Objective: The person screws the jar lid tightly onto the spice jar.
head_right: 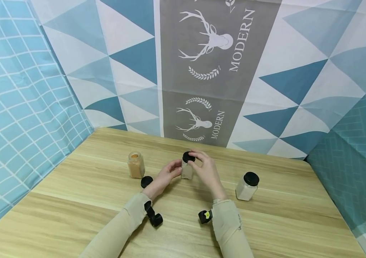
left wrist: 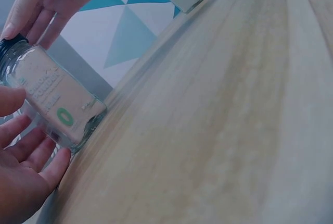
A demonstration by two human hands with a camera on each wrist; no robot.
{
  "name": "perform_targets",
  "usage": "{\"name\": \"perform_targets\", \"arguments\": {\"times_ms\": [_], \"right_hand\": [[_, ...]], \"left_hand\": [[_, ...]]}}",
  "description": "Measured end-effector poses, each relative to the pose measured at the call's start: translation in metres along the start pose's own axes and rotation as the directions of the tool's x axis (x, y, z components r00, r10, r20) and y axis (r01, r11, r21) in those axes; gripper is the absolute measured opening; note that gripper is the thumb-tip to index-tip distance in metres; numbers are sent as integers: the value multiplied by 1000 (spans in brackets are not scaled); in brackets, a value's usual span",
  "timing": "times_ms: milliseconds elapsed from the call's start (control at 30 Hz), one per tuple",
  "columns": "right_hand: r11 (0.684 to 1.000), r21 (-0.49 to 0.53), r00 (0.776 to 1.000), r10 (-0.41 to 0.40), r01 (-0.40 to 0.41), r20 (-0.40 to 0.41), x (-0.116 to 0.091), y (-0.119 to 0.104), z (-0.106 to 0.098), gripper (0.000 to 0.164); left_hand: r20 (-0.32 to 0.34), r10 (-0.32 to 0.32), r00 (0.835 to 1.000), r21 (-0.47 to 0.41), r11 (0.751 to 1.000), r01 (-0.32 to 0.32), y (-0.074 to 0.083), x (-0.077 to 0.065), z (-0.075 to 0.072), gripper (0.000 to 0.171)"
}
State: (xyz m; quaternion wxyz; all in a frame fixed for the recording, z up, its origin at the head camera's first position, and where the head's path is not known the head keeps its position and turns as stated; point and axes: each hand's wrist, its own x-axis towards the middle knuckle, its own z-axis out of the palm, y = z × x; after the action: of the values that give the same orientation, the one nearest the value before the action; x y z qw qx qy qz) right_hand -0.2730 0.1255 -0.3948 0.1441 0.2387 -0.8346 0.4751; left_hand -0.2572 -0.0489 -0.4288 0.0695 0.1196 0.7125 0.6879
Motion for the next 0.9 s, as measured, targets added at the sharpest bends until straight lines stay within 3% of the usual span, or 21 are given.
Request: {"name": "perform_targets", "arguments": {"times_ms": [100,400,600,900], "right_hand": [[1000,-12,1000,5,-4,12,-1,0,-1,26],[999,-35,999,-33,32,-16,-1,1,-2,27],[997,-53,997,-55,52,-55,0,2,-2,26],[999,-31,999,8,-9,-41,-2,1,-3,25]], "left_hand": [[6,9,1000,4,1000,-9,2,-2,0,43],[-15,13,1000,-12,1000,-13,-23,14,-1,44],[-22,18,1000,-4,1000,-18,-22,15,-1,43],[-4,1,1000,-18,1000,-1,-16,10,-1,44]]}}
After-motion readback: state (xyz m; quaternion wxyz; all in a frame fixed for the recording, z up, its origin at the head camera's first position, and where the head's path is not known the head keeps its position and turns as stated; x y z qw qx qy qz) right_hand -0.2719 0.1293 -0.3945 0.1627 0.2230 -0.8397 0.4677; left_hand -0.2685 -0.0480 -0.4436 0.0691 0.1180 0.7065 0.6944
